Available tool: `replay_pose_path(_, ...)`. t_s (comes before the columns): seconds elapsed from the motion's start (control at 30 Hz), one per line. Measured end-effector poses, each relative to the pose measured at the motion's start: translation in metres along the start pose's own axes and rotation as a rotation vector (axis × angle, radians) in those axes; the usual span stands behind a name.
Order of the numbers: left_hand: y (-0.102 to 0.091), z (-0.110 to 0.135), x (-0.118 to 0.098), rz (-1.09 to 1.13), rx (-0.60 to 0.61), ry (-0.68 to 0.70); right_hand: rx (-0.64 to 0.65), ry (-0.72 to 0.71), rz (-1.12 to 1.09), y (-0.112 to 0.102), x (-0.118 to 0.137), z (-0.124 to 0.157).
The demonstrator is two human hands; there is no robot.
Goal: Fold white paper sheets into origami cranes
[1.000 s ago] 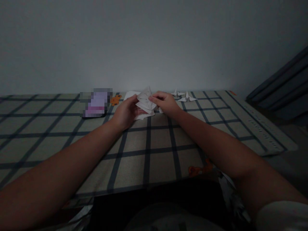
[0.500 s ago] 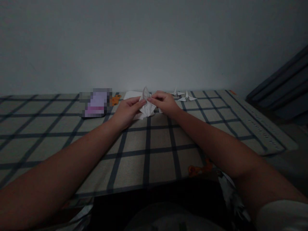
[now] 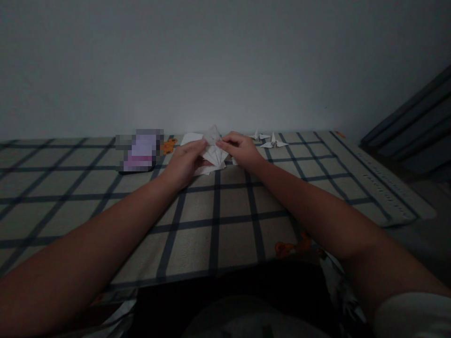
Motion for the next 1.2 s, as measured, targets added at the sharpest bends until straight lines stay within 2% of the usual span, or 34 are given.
replay_pose_path(0.1,0.002,0.000,-0.002,0.107,0.038,-0.008,-0.038,0.059,-0.065,0.000,-0.005,0.001)
replay_pose_path(0.3,0.005,0.001,-0.002,-0.009,0.071,0.007,-0.046,0.070,-0.109,0.001,-0.006,0.001)
replay_pose_path(0.57,0.002,0.002,-0.003,-0.152,-0.018,0.013,-0.029,0.074,-0.092,0.002,-0.004,0.001)
replay_pose_path(0.93,-0.009,-0.001,0.001,-0.214,-0.102,0.006,0.050,-0.070,0.129,0.001,0.006,-0.001)
replay_pose_path(1.2,-0.013,-0.001,-0.001,-0.252,-0.168,0.002,0.095,-0.100,0.194,0.004,0.005,-0.001)
Point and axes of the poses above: each hand's wrist, its own z-axis away from the middle knuckle, its own y-axis out of the palm, x = y × z, the point moved 7 cm from there along -z, towards the middle knuckle, and after that the axes turned 12 degrees about -y, right-handed, at the moved point
